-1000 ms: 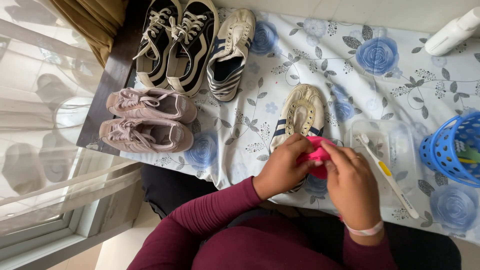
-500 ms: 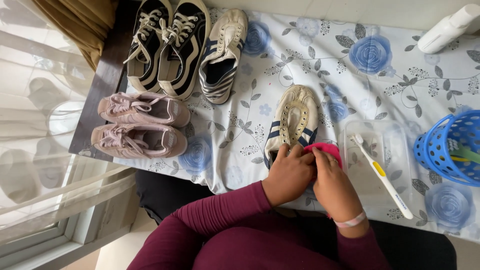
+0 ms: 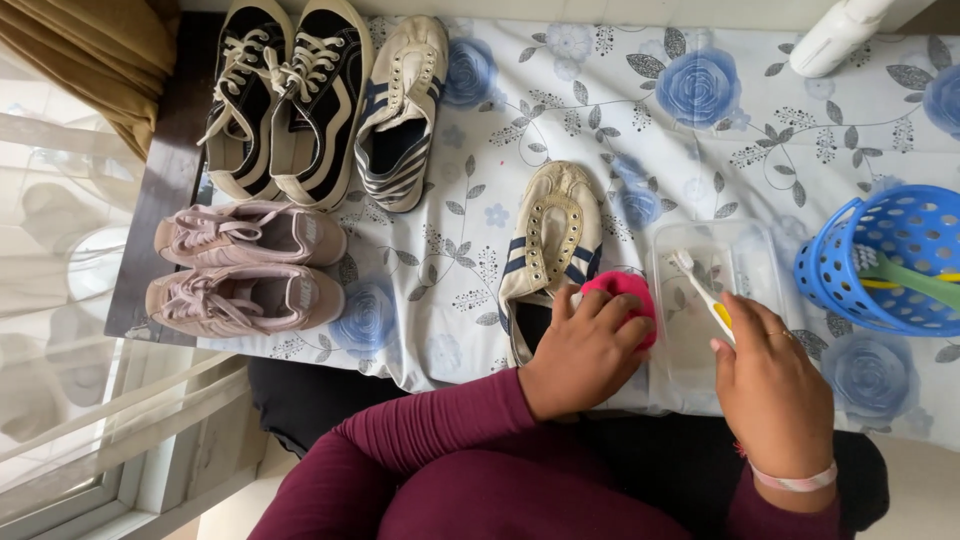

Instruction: The person cleans a single white sneaker with blue stripes using a toothbrush and a pink cloth. They scrub the upper fabric and wipe the surface repeatedly, alternating between the brush and cloth throughout the clip.

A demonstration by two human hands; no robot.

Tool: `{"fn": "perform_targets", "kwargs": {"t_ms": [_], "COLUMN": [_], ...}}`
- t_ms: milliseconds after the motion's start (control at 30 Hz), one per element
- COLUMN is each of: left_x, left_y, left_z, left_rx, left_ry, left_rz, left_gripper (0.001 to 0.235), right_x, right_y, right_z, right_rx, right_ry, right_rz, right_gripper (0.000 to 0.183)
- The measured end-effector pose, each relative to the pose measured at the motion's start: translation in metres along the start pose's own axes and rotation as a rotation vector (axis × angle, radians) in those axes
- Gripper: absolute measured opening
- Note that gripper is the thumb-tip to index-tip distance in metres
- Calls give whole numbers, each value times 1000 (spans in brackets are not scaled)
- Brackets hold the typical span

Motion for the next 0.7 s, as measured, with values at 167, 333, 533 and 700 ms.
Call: {"fn": "perform_targets", "kwargs": {"t_ms": [167,333,533,700], "left_x": [-15,-18,-18,-21], "left_y": [-11,-9,-9,-13], "left_z": [-2,3,5,2], "left_rx": [11,-91,-166,-12], "left_ry": [-34,-25,-26,-5], "left_rz": [-36,-6,49,34], "left_gripper": [50,23,13,50], "right_x": [-24,-35,-33,-31], "right_y": [-19,-30,-16,-19], "right_z": [-6,-9,-11,-15], "right_rx": [86,24,59,16], "right_ry": [14,61,-13,-55], "right_rz": [-90,-20,182,284], "right_gripper": [58,67,61,51]}}
Point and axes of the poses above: each hand's wrist, its own z-axis towards the middle knuckle, its own y-axis out of the back of the hand, x = y × z, the point moved 1 cm from there along z, towards the middle knuckle, and after that the axes turned 5 degrees about z, right-handed, at the moved point
